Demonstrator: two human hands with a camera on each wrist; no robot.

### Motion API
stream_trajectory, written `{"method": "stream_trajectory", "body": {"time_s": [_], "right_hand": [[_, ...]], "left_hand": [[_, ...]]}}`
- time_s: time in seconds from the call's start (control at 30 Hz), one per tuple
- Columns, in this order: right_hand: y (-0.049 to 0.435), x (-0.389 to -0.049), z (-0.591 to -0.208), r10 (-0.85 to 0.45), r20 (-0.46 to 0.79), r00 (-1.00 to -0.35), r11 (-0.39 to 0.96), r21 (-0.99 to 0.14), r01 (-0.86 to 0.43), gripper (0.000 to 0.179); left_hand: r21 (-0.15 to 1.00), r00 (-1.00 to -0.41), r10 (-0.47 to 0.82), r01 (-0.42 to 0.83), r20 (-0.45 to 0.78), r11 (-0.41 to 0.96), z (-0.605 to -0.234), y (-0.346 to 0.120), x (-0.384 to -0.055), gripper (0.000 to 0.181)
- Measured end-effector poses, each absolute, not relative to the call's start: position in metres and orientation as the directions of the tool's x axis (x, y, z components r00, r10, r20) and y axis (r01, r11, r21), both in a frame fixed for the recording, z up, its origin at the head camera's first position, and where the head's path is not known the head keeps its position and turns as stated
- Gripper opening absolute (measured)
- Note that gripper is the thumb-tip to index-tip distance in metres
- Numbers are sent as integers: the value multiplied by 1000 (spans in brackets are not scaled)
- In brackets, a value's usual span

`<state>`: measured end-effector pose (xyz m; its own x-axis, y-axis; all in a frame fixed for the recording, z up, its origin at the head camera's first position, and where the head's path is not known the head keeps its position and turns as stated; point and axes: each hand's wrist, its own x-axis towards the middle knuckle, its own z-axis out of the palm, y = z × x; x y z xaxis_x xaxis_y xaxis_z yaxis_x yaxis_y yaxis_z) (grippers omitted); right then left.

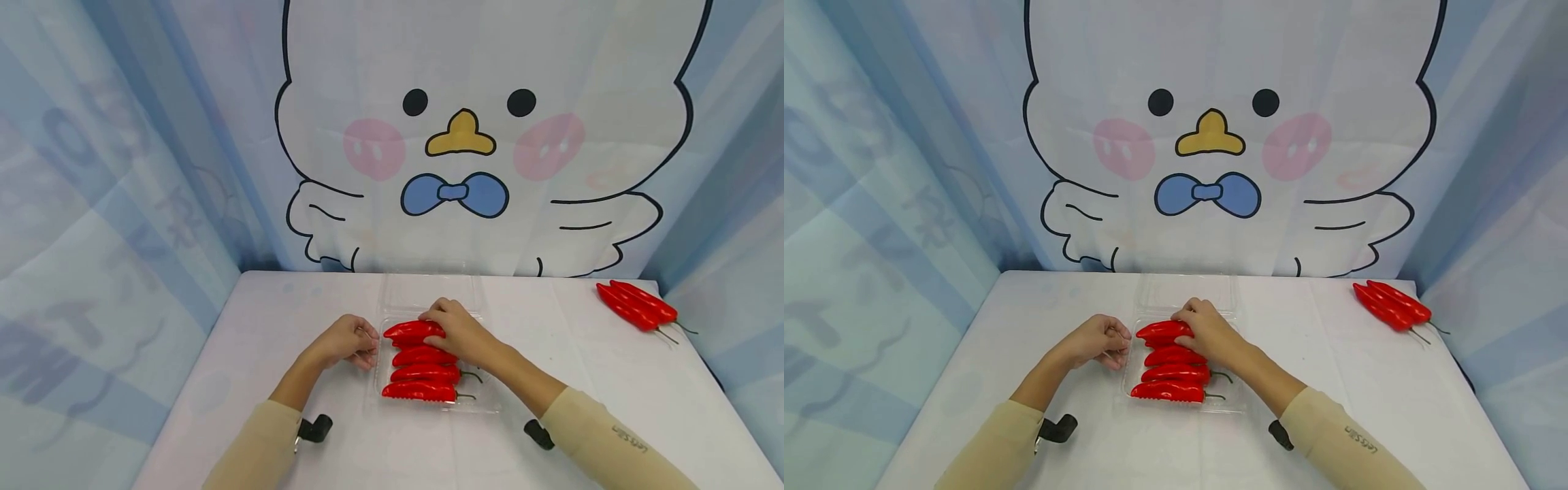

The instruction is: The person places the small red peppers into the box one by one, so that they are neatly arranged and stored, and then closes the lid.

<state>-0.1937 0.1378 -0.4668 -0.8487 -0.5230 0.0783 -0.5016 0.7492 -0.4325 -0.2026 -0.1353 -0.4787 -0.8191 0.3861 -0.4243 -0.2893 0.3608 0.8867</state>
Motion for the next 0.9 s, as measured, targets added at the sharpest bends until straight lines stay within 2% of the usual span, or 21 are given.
{"method": "stream_trajectory", "body": {"time_s": [0.6, 0.9], "right_hand": [[139, -194, -468, -519, 55, -853, 764, -419, -491, 46], [147, -195, -462, -505, 33, -863, 757, -463, -461, 48]], "left_hand": [[885, -817, 386, -293, -428, 362, -480, -135, -203, 13], [889, -816, 393, -290, -424, 355, -479, -135, -203, 13]]}}
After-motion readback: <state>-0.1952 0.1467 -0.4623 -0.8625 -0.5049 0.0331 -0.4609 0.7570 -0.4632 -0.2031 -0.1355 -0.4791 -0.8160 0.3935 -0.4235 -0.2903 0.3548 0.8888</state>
